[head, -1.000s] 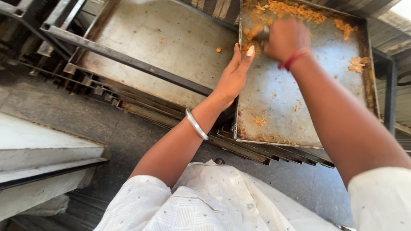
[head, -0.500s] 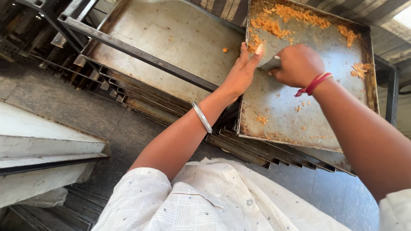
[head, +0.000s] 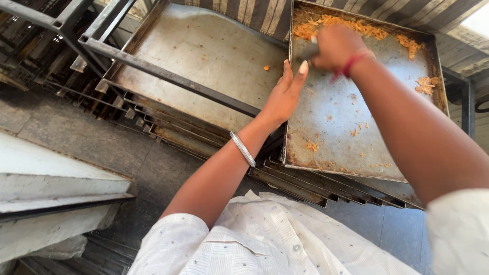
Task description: The person uses a metal scraper to remove small baked goods from a metal tray, then shakes the tray to clear away the debris.
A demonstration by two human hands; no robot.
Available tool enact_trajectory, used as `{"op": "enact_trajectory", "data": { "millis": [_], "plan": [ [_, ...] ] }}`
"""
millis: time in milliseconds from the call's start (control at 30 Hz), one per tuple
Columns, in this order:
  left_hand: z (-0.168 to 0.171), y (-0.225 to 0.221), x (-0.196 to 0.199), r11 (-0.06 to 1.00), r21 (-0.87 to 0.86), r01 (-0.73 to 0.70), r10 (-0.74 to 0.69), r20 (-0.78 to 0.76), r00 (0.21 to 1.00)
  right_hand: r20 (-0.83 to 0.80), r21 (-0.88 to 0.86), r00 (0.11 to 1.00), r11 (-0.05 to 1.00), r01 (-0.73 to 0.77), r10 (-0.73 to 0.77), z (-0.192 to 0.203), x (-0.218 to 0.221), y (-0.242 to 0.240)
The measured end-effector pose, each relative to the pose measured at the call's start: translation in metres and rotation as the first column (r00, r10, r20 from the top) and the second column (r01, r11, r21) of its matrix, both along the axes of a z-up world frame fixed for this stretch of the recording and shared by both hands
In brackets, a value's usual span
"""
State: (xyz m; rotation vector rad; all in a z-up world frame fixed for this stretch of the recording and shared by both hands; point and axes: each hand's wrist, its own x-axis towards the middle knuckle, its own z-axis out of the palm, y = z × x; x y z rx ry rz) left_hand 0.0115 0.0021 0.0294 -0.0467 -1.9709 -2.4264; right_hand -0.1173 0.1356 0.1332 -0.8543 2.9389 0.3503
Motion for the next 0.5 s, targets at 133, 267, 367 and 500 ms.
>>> {"op": "enact_trajectory", "data": {
  "millis": [133,267,367,500],
  "plan": [
    [0.011,0.008,0.007,0.946,-0.309,-0.096,0.074,-0.081,0.994,-0.009,0.024,0.999,0.998,0.053,-0.053,0.007,0.042,0.033],
    [0.029,0.006,0.022,0.852,-0.516,-0.089,0.08,-0.041,0.996,-0.143,0.016,0.99,1.0,-0.006,0.008,0.004,0.005,0.037],
    [0.036,0.003,0.022,0.812,-0.578,-0.074,0.059,-0.044,0.997,-0.203,-0.001,0.979,1.0,-0.003,0.003,-0.01,-0.041,0.021],
    [0.039,-0.001,0.023,0.792,-0.61,-0.009,0.013,0.003,1.0,-0.126,-0.085,0.988,0.994,0.076,-0.086,-0.014,-0.102,0.006]
  ]
}}
